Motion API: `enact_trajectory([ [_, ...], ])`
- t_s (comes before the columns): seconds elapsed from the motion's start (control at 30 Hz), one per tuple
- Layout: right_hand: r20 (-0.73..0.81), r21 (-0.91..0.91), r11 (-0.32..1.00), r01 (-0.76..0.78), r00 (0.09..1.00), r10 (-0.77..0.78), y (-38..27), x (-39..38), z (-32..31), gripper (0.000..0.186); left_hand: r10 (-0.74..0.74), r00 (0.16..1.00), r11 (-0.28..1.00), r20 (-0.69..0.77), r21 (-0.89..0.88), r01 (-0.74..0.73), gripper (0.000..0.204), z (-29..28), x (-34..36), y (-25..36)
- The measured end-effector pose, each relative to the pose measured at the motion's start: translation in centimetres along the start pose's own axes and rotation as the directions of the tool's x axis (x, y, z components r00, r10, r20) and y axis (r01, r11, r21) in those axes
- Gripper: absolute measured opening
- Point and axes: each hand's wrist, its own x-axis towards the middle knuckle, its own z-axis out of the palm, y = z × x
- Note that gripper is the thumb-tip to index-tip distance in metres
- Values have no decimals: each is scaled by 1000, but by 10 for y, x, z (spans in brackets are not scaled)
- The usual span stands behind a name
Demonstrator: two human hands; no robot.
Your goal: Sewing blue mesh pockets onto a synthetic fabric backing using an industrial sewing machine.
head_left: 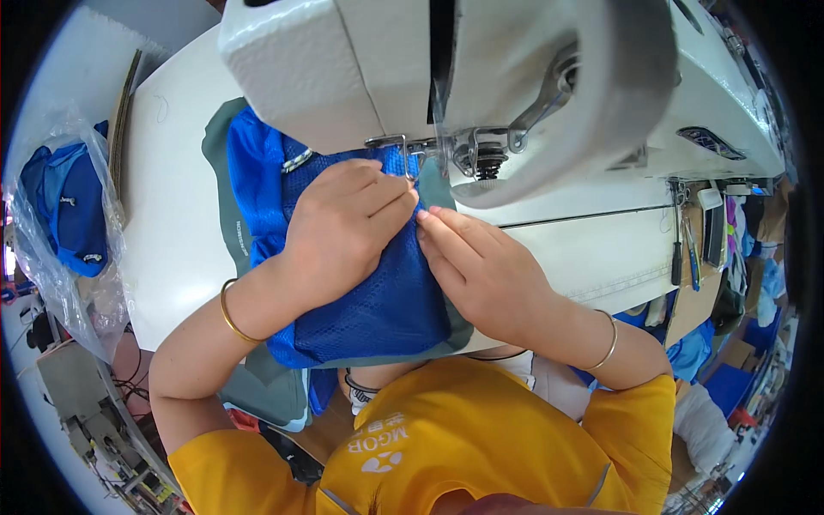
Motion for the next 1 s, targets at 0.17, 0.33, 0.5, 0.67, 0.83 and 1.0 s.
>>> enact_trajectory([
  [0.17, -8, 40, 998, -47, 999, 48, 6, 8, -2, 34, -36, 999, 998, 18, 58, 35, 23, 1, 3, -4],
  [0.33, 39, 22, 997, -74, 997, 73, 11, 10, -3, 34, -62, 998, 993, -16, 101, 63, 23, 6, 2, -6],
  [0.5, -48, -5, 1000, -10, 999, 9, 13, 12, 2, 41, -74, 996, 996, -56, 42, 77, 23, 12, -1, -8],
  [0.67, -16, -8, 1000, -19, 1000, 19, 16, 10, 3, 42, -37, 995, 998, -90, 40, 41, 24, 12, -1, -7],
  [0.83, -39, 3, 1000, -28, 999, 28, 18, 11, 5, 39, -62, 996, 996, -67, 61, 66, 25, 11, 1, -8],
  [1.0, -25, -15, 999, -29, 999, 29, 19, 12, 5, 39, -58, 996, 993, -75, 102, 65, 24, 12, 2, -6],
])
